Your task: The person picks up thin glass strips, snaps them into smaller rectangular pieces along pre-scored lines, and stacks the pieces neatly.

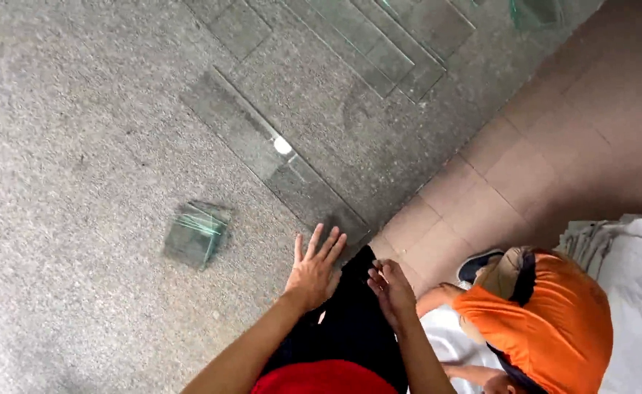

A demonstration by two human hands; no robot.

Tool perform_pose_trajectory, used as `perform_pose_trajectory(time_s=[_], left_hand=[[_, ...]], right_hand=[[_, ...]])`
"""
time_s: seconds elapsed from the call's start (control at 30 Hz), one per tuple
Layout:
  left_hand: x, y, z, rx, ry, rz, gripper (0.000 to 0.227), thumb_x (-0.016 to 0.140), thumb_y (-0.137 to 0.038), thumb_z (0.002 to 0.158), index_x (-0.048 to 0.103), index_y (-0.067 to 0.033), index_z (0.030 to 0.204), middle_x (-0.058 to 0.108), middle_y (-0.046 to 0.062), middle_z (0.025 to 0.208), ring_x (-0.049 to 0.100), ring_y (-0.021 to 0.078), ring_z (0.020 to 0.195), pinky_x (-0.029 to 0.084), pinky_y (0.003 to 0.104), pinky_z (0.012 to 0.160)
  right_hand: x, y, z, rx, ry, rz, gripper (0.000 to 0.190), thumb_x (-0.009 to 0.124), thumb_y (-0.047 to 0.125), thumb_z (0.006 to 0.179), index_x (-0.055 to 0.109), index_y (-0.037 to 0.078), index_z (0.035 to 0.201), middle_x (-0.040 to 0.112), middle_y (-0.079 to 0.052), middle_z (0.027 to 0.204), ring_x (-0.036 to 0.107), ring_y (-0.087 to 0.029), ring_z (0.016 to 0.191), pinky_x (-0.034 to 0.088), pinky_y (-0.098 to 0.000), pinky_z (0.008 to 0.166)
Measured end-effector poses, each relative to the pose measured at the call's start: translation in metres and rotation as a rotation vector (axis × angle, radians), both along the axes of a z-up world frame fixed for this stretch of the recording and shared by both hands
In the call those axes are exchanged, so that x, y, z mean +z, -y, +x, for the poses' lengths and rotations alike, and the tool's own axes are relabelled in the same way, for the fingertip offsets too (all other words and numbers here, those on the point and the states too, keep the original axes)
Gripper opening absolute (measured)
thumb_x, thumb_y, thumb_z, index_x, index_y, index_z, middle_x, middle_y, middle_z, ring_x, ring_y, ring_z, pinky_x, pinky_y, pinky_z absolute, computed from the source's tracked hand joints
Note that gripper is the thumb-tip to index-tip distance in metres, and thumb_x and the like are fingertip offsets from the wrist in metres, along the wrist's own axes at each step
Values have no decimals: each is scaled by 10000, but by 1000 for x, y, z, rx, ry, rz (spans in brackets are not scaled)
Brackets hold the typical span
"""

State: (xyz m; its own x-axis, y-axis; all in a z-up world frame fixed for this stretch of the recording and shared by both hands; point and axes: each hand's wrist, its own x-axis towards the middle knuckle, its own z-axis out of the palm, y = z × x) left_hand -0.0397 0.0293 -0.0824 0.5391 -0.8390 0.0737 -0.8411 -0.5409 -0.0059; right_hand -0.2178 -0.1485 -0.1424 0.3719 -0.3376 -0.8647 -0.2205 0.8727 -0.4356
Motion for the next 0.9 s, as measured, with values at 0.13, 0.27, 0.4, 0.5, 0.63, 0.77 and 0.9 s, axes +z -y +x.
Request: perform_pose_trajectory(time_s=[0.13, 0.27, 0.4, 0.5, 0.63, 0.77, 0.9], left_hand=[[72, 16, 42, 116, -735, 321, 817, 455, -460, 1100, 37, -247, 1769, 51, -30, 1863, -122, 313, 1689, -75, 692, 1318], [44, 9, 87, 422, -548, 292, 760, 407, -500, 1137, 161, -238, 1807, 35, 31, 1898, 8, 324, 1727, 68, 646, 1351], [37, 13, 84, 398, -544, 351, 762, 409, -518, 1139, 165, -240, 1805, 42, 54, 1897, 22, 305, 1736, 76, 618, 1371], [54, 19, 67, 391, -600, 394, 742, 327, -538, 1151, 150, -237, 1805, 5, 54, 1897, -15, 296, 1731, 43, 607, 1366], [65, 12, 59, 308, -666, 420, 735, 317, -553, 1141, 150, -262, 1794, 3, 51, 1890, -12, 298, 1725, -3, 638, 1354], [45, 1, 77, 315, -652, 358, 698, 310, -544, 1133, 216, -293, 1777, 71, 7, 1886, 89, 239, 1721, 16, 607, 1365], [41, -3, 98, 396, -585, 307, 687, 345, -516, 1147, 213, -292, 1783, 32, 31, 1892, 41, 282, 1724, 45, 644, 1354]], right_hand=[[0, -11, 28, -6, 25, -73, 87, 622, 165, 1112, 658, 139, 1187, 733, -93, 1428, 721, -307, 1217, 588, -411, 991], [11, -20, 57, 105, -57, -176, 180, 606, 72, 1112, 591, 135, 1280, 657, -79, 1318, 722, -296, 1208, 664, -465, 984], [16, -26, 69, 129, -88, -247, 267, 619, 52, 1089, 595, 121, 1346, 643, -69, 1233, 721, -256, 1110, 687, -456, 957], [45, -23, 73, 132, -123, -259, 558, 620, 20, 1060, 442, 116, 1579, 624, -165, 1314, 724, -277, 1106, 675, -454, 967], [33, -17, 49, 231, -148, -270, 368, 670, 147, 1082, 635, 58, 1438, 774, -169, 1237, 771, -221, 1012, 594, -297, 823], [-25, 0, 21, 211, -47, -298, 232, 680, 160, 1090, 674, 100, 1314, 825, -194, 1166, 770, -190, 895, 561, -242, 757], [-1, 6, 8, 182, -19, -262, 184, 661, 129, 1095, 673, 121, 1279, 810, -152, 1110, 745, -159, 882, 579, -258, 793]])
